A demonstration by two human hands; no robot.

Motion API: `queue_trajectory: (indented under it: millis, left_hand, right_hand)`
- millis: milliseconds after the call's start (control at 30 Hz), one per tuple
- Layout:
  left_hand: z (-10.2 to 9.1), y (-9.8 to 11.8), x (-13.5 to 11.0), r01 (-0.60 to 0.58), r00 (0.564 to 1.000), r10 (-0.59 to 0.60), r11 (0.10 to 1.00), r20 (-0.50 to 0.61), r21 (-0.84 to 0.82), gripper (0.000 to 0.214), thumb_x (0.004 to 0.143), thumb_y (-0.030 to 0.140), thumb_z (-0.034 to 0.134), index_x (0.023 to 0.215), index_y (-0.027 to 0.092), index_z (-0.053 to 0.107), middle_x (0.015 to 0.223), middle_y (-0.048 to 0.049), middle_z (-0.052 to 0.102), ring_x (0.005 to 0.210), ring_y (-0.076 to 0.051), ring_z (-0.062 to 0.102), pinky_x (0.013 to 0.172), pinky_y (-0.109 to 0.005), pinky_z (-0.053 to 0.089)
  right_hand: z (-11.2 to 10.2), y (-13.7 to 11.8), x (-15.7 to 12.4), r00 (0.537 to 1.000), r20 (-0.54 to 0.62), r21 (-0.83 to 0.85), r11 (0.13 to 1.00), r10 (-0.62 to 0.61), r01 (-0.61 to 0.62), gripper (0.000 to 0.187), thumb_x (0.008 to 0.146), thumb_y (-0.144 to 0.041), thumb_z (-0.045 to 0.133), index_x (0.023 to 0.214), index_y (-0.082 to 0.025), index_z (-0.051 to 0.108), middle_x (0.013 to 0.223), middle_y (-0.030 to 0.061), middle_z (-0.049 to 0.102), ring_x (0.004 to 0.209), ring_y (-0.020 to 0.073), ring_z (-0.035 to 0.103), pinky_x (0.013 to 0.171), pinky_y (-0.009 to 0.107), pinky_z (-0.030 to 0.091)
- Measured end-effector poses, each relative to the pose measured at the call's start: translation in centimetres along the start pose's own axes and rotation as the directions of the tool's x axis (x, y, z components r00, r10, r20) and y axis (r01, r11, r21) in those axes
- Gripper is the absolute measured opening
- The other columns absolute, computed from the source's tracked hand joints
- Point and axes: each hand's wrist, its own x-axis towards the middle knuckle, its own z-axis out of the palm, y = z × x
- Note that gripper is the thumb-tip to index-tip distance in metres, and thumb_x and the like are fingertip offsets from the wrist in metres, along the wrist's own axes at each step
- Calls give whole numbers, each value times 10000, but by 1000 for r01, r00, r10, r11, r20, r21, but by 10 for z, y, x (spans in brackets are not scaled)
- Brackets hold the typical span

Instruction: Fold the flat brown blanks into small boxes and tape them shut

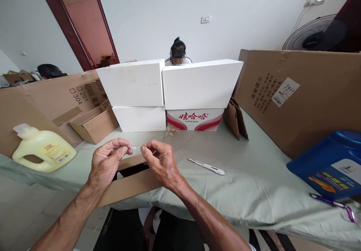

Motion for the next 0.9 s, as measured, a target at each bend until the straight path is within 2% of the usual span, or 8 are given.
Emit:
queue_trajectory:
  millis: [133,233,400,567,667,733,833,900]
  left_hand:
    - [2,1,1,69,997,-69,998,-34,4,351,750,454,1010,902,177,857,831,-48,804,772,-159,745,803,-257,624]
    - [5,7,1,142,990,-142,990,14,-26,407,683,493,1041,833,166,852,805,-54,797,730,-154,729,767,-258,629]
    - [7,17,0,295,936,-273,953,222,-70,421,689,513,1040,752,151,834,741,-56,761,668,-146,711,699,-251,618]
    - [3,17,2,398,873,-343,912,345,-98,418,705,506,1040,757,150,827,707,-57,751,656,-143,720,681,-238,617]
    - [1,15,3,436,858,-381,894,344,-99,442,667,504,1061,755,149,813,679,-60,751,616,-149,721,656,-252,621]
    - [1,15,2,446,859,-402,892,315,-79,465,648,511,1069,789,146,818,694,-68,760,621,-155,725,637,-250,620]
    - [4,15,0,431,878,-407,901,252,-49,514,625,523,1077,876,150,827,751,-64,769,639,-148,717,604,-234,611]
    - [6,15,-1,386,910,-370,921,185,-56,523,601,511,1087,867,158,806,874,-51,777,637,-115,692,600,-225,612]
  right_hand:
    - [-5,-1,7,955,-2,-259,923,-295,285,241,1049,-240,607,813,-206,632,734,-19,559,656,125,489,648,282,400]
    - [-13,-3,13,928,81,-254,893,-364,373,221,1067,-207,597,847,-213,620,784,-12,567,699,133,509,679,282,423]
    - [-26,-3,20,920,252,-92,939,-300,331,206,1100,-342,671,942,-210,686,834,4,616,754,147,549,698,278,454]
    - [-22,-5,21,920,321,19,972,-227,233,269,1085,-456,715,999,-201,717,860,12,664,760,144,592,689,272,473]
    - [-18,-7,21,911,360,52,979,-202,196,265,1091,-467,707,1063,-206,750,881,28,695,771,155,629,692,283,492]
    - [-17,-8,21,908,365,57,978,-207,201,289,1083,-488,711,1021,-212,767,903,39,700,780,163,642,716,299,518]
    - [-15,-9,21,918,349,53,982,-190,183,341,1055,-537,734,942,-216,758,913,42,684,754,160,626,718,311,532]
    - [-14,-10,22,928,319,40,981,-193,190,358,1044,-543,745,895,-218,742,884,36,670,752,161,601,722,315,515]
